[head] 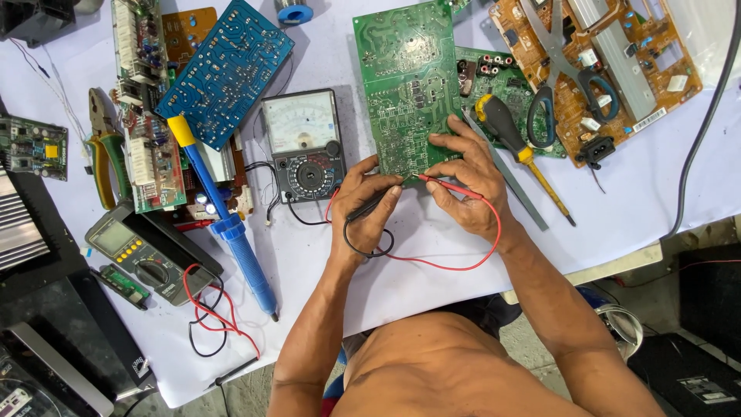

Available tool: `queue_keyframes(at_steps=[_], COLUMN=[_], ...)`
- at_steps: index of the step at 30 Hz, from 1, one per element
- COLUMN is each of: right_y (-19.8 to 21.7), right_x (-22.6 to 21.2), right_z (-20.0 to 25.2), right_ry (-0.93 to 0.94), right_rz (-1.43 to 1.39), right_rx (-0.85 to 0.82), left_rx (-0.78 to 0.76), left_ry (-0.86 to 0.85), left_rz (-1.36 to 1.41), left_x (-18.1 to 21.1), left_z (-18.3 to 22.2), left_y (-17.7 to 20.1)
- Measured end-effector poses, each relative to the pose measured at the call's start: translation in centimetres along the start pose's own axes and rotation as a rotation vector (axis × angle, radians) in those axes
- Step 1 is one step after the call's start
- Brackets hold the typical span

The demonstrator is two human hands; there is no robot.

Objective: Desoldering components from a circuit board and testing circuit points with a multimeter.

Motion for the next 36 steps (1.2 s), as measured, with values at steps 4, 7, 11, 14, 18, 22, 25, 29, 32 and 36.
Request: queue_keyframes(at_steps=[4, 7, 11, 14, 18, 22, 25, 29, 32, 36], right_y=[0.0, -0.1, -0.1, -0.1, 0.0, 0.2, 0.3, -0.5, -1.0, -1.2], right_x=[0.4, 0.5, 0.5, 0.3, 0.0, -0.3, 0.1, 0.8, 1.5, 1.7], right_z=[0.1, 0.1, 0.1, 0.1, 0.0, -0.8, -1.6, -2.4, -2.2, -3.3], right_ry=[-0.012, -0.012, -0.014, -0.010, -0.030, -0.054, -0.043, 0.005, 0.010, 0.028], right_rz=[-0.006, 0.005, 0.011, 0.023, 0.035, 0.088, 0.192, 0.205, 0.160, 0.130], right_rx=[0.001, 0.010, 0.005, 0.009, 0.004, -0.047, -0.090, -0.037, -0.014, -0.029], left_rx=[-0.012, -0.008, 0.017, 0.032, 0.020, 0.043, 0.061, 0.104, 0.122, 0.145], left_ry=[-0.006, -0.006, 0.021, 0.013, 0.009, -0.006, -0.017, -0.039, -0.054, -0.034], left_rz=[0.010, 0.012, 0.035, 0.012, -0.004, -0.005, -0.003, -0.020, -0.041, -0.047], left_x=[0.1, 0.2, 0.1, 0.3, 0.3, 0.3, 0.3, -0.4, -0.2, -0.3], left_z=[0.0, 0.0, 0.0, 0.0, 0.0, 0.1, 0.1, 0.5, 0.5, 0.7], left_y=[0.1, 0.1, 0.1, -0.1, -0.1, 0.0, -0.1, -0.2, -0.3, -0.7])
Point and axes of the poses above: each hand's wrist, its own z-axis away from the middle knuckle, its own y-axis out of the back of the hand, x = y × z, the point moved 3 cm from there along -z, towards the middle knuckle, and after that the axes turned 12 degrees about z, right-handed, at the moved point
